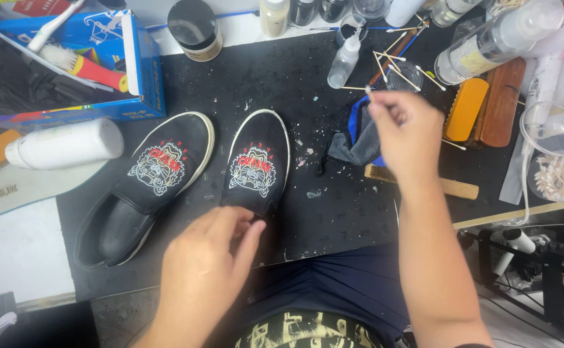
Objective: The person paints the white rubber sole of a black slip-on shoe using a cotton swab dipped in white paint. They hold the shoe with one hand and carefully apply the paint along the edge of the sole with the other hand, repeatedly dipping the swab into a small bottle to reload the paint.
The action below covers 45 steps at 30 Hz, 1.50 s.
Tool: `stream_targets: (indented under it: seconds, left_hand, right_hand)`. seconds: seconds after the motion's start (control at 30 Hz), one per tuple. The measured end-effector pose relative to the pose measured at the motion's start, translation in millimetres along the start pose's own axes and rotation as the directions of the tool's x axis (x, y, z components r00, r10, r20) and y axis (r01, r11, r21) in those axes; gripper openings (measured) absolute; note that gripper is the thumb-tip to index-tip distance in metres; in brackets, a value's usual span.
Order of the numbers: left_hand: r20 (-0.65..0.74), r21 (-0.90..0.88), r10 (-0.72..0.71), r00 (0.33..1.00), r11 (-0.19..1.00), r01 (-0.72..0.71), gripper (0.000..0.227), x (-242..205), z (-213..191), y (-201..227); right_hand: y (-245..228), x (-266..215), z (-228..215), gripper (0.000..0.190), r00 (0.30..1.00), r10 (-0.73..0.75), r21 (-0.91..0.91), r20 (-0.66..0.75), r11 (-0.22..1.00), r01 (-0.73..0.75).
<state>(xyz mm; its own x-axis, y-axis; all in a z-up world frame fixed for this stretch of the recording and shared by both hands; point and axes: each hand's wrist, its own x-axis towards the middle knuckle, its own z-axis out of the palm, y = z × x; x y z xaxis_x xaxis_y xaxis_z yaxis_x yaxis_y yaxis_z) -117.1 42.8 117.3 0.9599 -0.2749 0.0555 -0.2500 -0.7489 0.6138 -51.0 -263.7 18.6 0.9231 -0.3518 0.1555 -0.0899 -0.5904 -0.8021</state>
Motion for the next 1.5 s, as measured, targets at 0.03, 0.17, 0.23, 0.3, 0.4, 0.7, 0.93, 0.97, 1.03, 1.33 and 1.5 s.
stream_targets:
  seconds: [0.03, 0.17, 0.23, 0.3, 0.4, 0.7, 0.93, 0.97, 1.03, 1.33, 1.5]
  left_hand:
    - [0.010, -0.020, -0.014, 1.000, 1.000, 0.014, 0.016, 5.2, -1.1, -2.0]
    - [0.033, -0.063, -0.036, 0.999, 0.997, 0.038, 0.015, 18.9, 3.5, -11.4]
    - [0.022, -0.075, -0.043, 0.999, 0.996, 0.044, 0.015, 22.0, 5.9, -15.6]
    - [0.037, -0.106, -0.044, 0.998, 0.993, 0.048, 0.015, 21.4, 6.5, -17.7]
    - [0.038, -0.136, -0.054, 0.998, 0.989, 0.059, 0.014, 22.3, 8.0, -19.4]
    - [0.029, -0.144, 0.021, 0.999, 0.989, -0.017, 0.014, 28.1, 14.2, -8.2]
    - [0.042, -0.117, 0.025, 0.999, 0.993, -0.020, 0.013, 28.0, 14.4, -4.2]
    - [0.035, -0.123, 0.039, 0.999, 0.992, -0.035, 0.013, 27.1, 14.3, -4.0]
    - [0.028, -0.128, 0.055, 0.998, 0.990, -0.051, 0.014, 26.0, 14.4, -4.5]
    - [0.031, -0.128, 0.047, 0.998, 0.991, -0.042, 0.013, 24.1, 16.4, -4.7]
    - [0.017, -0.144, 0.062, 0.998, 0.988, -0.059, 0.013, 24.0, 15.4, -5.5]
  right_hand:
    - [4.4, 12.6, -1.3, 0.016, 1.000, 0.001, -0.062, 0.000, 0.998, 0.000]
    - [17.3, 45.0, -9.7, 0.032, 0.984, -0.178, -0.119, -0.024, 0.978, 0.174]
    - [22.0, 47.9, -21.0, 0.031, 0.966, -0.253, -0.091, -0.060, 0.965, 0.247]
    - [30.3, 29.7, -47.9, 0.013, 0.974, -0.196, -0.114, -0.113, 0.977, 0.183]
    - [33.4, -7.1, -99.0, 0.014, 0.993, 0.003, -0.207, -0.116, 0.978, -0.028]
    - [70.9, -52.0, -100.7, 0.019, 0.947, 0.203, -0.588, -0.251, 0.745, -0.315]
    - [69.5, -48.4, -88.8, 0.015, 0.948, 0.200, -0.540, -0.246, 0.784, -0.305]
    - [68.8, -49.6, -88.7, 0.018, 0.947, 0.206, -0.529, -0.248, 0.790, -0.310]
    - [68.0, -51.6, -87.8, 0.025, 0.945, 0.212, -0.506, -0.249, 0.803, -0.314]
    - [76.8, -44.9, -89.2, 0.013, 0.965, 0.155, -0.563, -0.211, 0.788, -0.250]
    - [58.0, -51.1, -97.5, 0.013, 0.957, 0.287, -0.585, -0.049, 0.768, -0.260]
